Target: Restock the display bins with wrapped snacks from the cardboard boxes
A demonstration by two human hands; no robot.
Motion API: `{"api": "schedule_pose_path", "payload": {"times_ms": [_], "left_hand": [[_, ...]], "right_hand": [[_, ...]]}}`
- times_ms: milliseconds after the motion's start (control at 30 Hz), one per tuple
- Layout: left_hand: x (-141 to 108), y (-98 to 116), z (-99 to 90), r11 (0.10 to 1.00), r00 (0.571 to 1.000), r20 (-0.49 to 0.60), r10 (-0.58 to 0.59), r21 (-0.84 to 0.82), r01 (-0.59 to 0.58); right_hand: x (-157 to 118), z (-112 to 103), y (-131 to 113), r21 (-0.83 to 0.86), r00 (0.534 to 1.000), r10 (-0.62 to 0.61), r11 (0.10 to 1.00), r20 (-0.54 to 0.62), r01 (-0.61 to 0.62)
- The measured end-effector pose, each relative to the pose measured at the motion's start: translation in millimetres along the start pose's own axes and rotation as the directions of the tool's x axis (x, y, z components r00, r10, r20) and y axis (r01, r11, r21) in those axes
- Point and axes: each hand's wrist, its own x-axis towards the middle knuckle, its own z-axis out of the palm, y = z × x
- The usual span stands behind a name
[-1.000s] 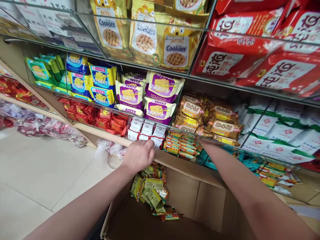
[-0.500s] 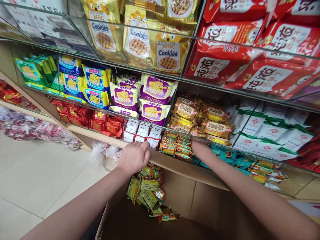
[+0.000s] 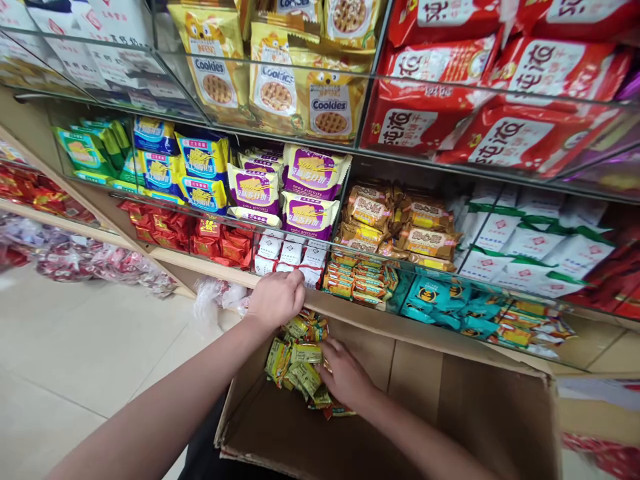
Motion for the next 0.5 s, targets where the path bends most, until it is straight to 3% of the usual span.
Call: {"api": "schedule_pose_path", "payload": {"times_ms": [100, 200, 267, 367, 500], "left_hand": [[-2, 0, 3.3, 0.999, 0.999, -0.008, -0.038, -0.017, 0.038], [-1, -3, 5.3, 0.996, 0.997, -0.019, -0.081, -0.049, 0.08], [0, -5, 3.5, 0.993, 0.996, -0.033, -0.088, -0.088, 0.085], [-5, 0, -5.8, 0.984, 0.996, -0.071, -0.048, -0.177, 0.035], [-42, 40, -23.7, 0.926, 0.989, -0.137, 0.048, -0.364, -0.095]], "right_hand": [[16, 52, 28, 0.036, 0.985, 0.14, 0.99, -0.1, -0.137], [16, 68, 36, 0.083, 0.97, 0.185, 0.981, -0.161, -0.173], [7, 63, 33, 0.111, 0.954, 0.208, 0.976, -0.214, -0.188], [-14, 37, 26, 0.142, 0.924, 0.228, 0.971, -0.306, -0.193], [-54, -8, 13, 0.155, 0.856, 0.085, 0.988, -0.51, -0.006]]}}
